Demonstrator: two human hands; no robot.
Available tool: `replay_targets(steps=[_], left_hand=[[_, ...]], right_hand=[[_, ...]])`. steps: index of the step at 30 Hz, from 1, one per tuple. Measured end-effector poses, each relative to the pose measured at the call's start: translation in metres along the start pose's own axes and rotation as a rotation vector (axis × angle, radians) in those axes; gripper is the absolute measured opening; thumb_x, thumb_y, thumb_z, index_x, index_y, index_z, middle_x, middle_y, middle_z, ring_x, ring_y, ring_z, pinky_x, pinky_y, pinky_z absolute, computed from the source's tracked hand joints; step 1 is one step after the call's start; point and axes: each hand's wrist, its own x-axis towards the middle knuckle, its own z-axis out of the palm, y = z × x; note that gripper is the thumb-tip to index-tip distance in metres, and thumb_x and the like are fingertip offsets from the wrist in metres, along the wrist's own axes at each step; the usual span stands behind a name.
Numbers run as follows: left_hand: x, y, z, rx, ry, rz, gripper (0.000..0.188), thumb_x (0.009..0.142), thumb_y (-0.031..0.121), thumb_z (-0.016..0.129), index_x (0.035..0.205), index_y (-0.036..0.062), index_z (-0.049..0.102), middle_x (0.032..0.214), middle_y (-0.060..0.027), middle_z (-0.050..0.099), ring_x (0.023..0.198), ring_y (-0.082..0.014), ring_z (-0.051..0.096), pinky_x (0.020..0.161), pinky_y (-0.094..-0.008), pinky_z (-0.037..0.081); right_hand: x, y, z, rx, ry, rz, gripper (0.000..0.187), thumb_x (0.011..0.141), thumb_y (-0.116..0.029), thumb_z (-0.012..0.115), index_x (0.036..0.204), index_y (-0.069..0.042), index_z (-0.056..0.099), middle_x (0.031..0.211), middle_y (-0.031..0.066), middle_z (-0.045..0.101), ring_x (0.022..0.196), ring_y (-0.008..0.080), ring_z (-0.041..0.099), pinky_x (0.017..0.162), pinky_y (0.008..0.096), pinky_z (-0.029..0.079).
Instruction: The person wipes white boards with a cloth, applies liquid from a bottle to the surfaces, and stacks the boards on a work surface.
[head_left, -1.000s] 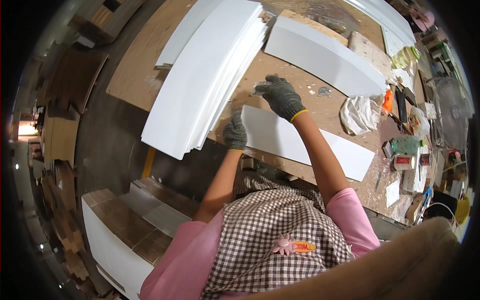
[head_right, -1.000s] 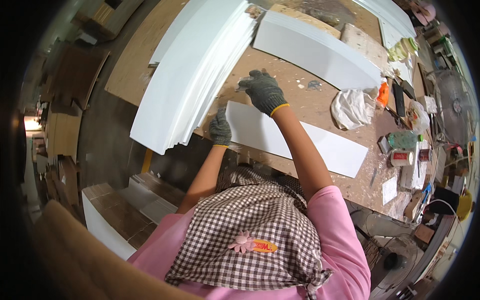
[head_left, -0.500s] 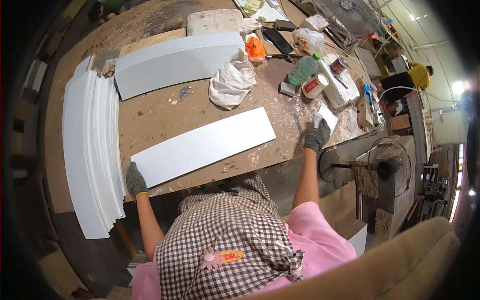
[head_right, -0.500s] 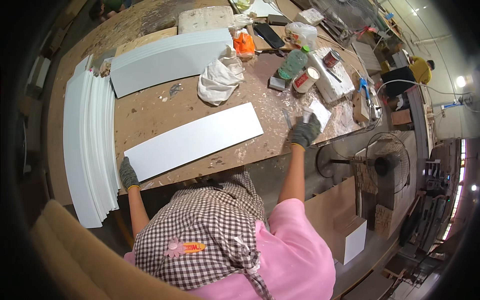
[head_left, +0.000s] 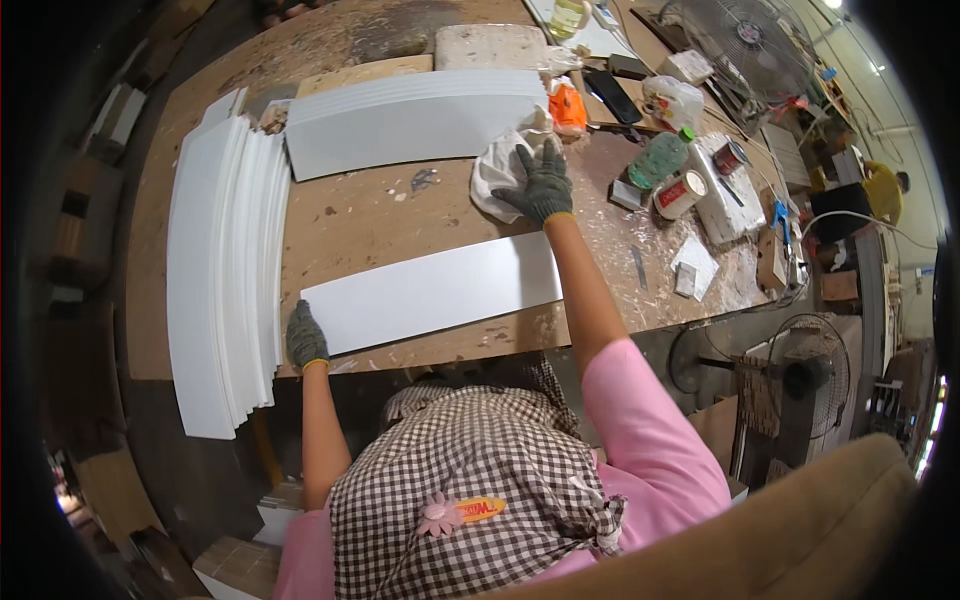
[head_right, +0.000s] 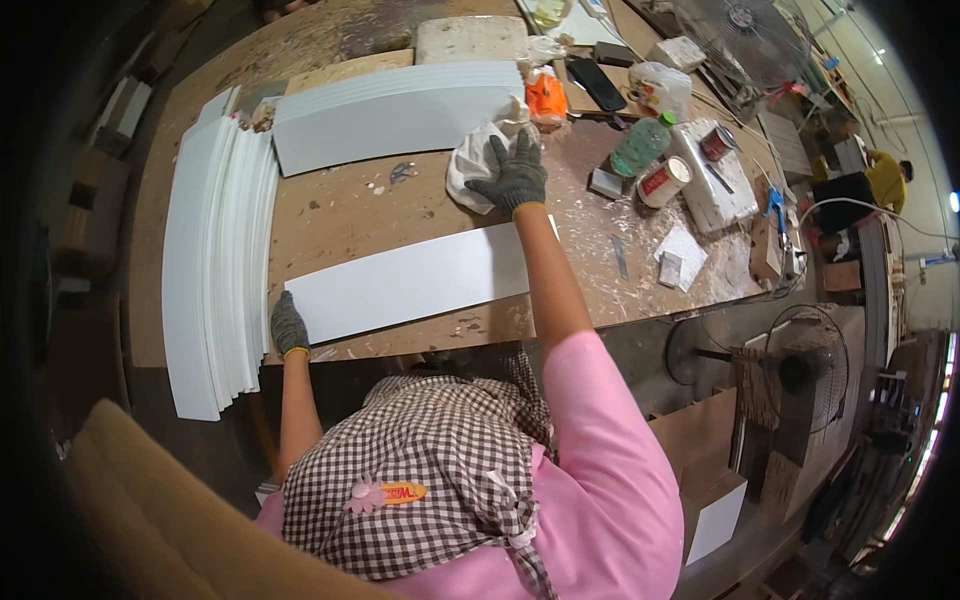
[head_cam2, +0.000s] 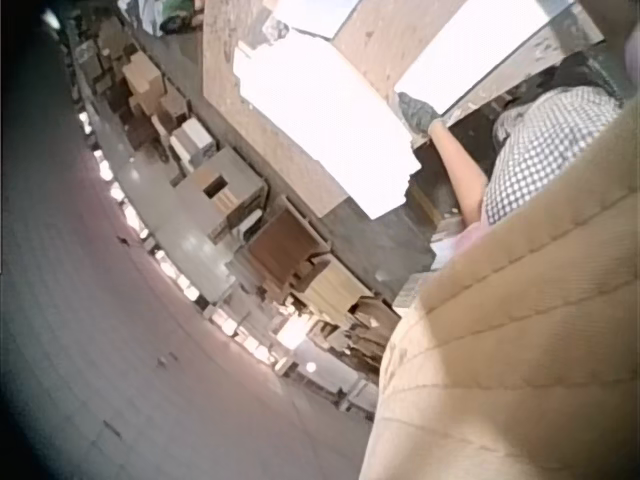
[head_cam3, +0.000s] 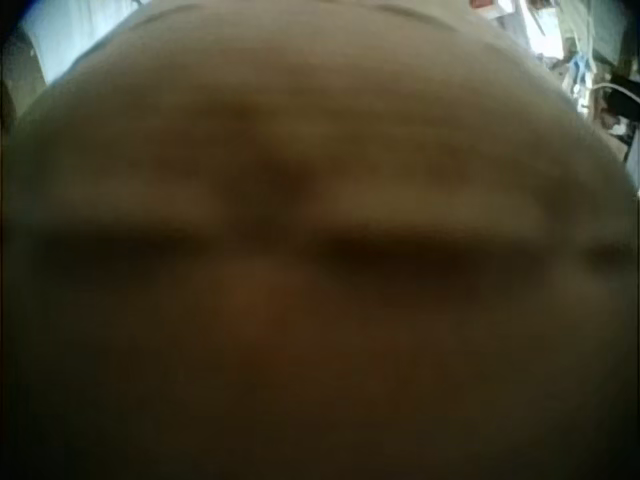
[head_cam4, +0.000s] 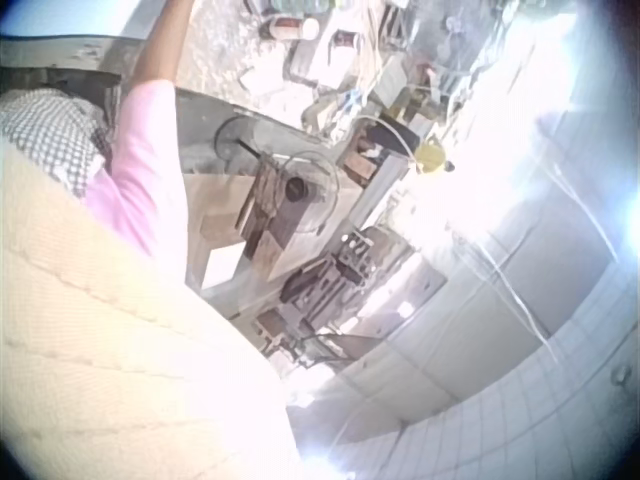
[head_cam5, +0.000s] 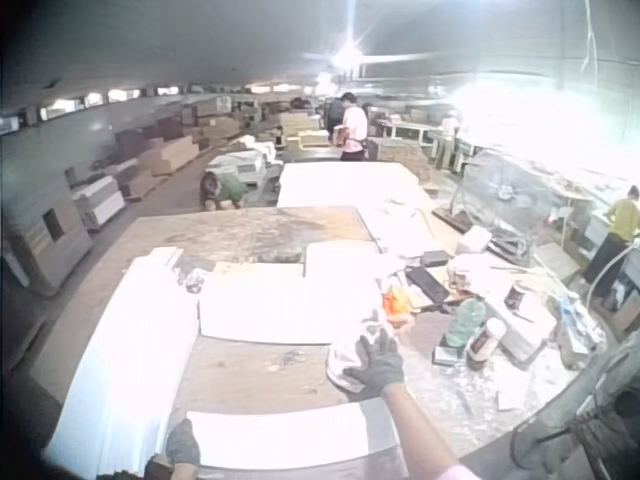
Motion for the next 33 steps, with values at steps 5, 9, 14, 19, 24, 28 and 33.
replay_targets(steps=[5, 9, 14, 19, 24, 28, 33], left_hand=[[0.003, 0.029, -0.022, -0.075, -0.066, -0.073, 0.043, 0.100, 0.022, 0.027, 0.129, 0.0024, 0.051, 0.128, -0.0207, 0.055, 0.120, -0.0335, 0.051, 0.105, -0.0396, 0.038], [-0.005, 0.028, -0.035, -0.313, -0.127, -0.282, 0.045, 0.100, 0.027, 0.028, 0.128, 0.0008, 0.053, 0.128, -0.0214, 0.055, 0.121, -0.0346, 0.050, 0.105, -0.0395, 0.037], [0.003, 0.064, -0.068, -0.443, -0.162, -0.427, 0.050, 0.100, 0.035, 0.029, 0.126, 0.0003, 0.054, 0.128, -0.0214, 0.055, 0.121, -0.0345, 0.050, 0.103, -0.0402, 0.038], [-0.002, 0.049, -0.049, -0.491, -0.046, -0.348, 0.056, 0.099, 0.043, 0.030, 0.126, 0.0011, 0.055, 0.128, -0.0212, 0.056, 0.120, -0.0352, 0.051, 0.103, -0.0404, 0.037], [-0.003, 0.043, -0.060, -0.543, -0.124, -0.492, 0.051, 0.099, 0.038, 0.032, 0.128, 0.0028, 0.054, 0.129, -0.0202, 0.055, 0.120, -0.0352, 0.051, 0.105, -0.0401, 0.037], [0.000, -0.009, -0.001, -0.668, -0.005, -0.199, 0.049, 0.100, 0.035, 0.032, 0.122, -0.0003, 0.057, 0.127, -0.0204, 0.057, 0.117, -0.0328, 0.054, 0.103, -0.0401, 0.039], [0.018, -0.023, 0.003, -0.590, -0.212, 0.015, 0.039, 0.097, 0.016, 0.034, 0.124, -0.0014, 0.056, 0.126, -0.0175, 0.058, 0.115, -0.0305, 0.056, 0.102, -0.0377, 0.042]], right_hand=[[0.036, 0.007, 0.017, 0.110, -0.350, 0.068, 0.051, 0.069, -0.037, 0.069, 0.114, -0.014, 0.065, 0.112, 0.0195, 0.063, 0.104, 0.0334, 0.062, 0.087, 0.0416, 0.050], [-0.040, -0.121, -0.081, -0.214, -0.508, -0.350, 0.025, 0.068, -0.033, 0.064, 0.075, -0.009, 0.070, 0.088, 0.0154, 0.067, 0.083, 0.0285, 0.060, 0.100, 0.0468, 0.035], [-0.135, -0.094, -0.056, 0.296, -0.245, -0.528, 0.045, 0.078, -0.032, 0.062, 0.113, -0.006, 0.052, 0.128, 0.0147, 0.048, 0.122, 0.0325, 0.045, 0.107, 0.0573, 0.025], [-0.103, 0.070, 0.008, 0.230, -0.109, -0.127, 0.048, 0.087, -0.029, 0.056, 0.127, -0.003, 0.052, 0.131, 0.0189, 0.050, 0.120, 0.0343, 0.047, 0.106, 0.0402, 0.034], [-0.050, 0.095, -0.073, -0.050, -0.330, 0.217, 0.046, 0.084, -0.029, 0.060, 0.127, -0.012, 0.055, 0.114, 0.0167, 0.064, 0.106, 0.0335, 0.061, 0.092, 0.0427, 0.046], [-0.059, 0.065, -0.084, 0.614, -0.068, 0.198, 0.039, 0.085, -0.027, 0.059, 0.121, -0.011, 0.060, 0.104, 0.0171, 0.067, 0.099, 0.0344, 0.063, 0.087, 0.0412, 0.049], [-0.141, -0.041, -0.008, -0.337, -0.222, 0.022, 0.064, 0.088, -0.037, 0.051, 0.144, -0.010, 0.035, 0.150, 0.0193, 0.026, 0.135, 0.0432, 0.026, 0.107, 0.0574, 0.023]])
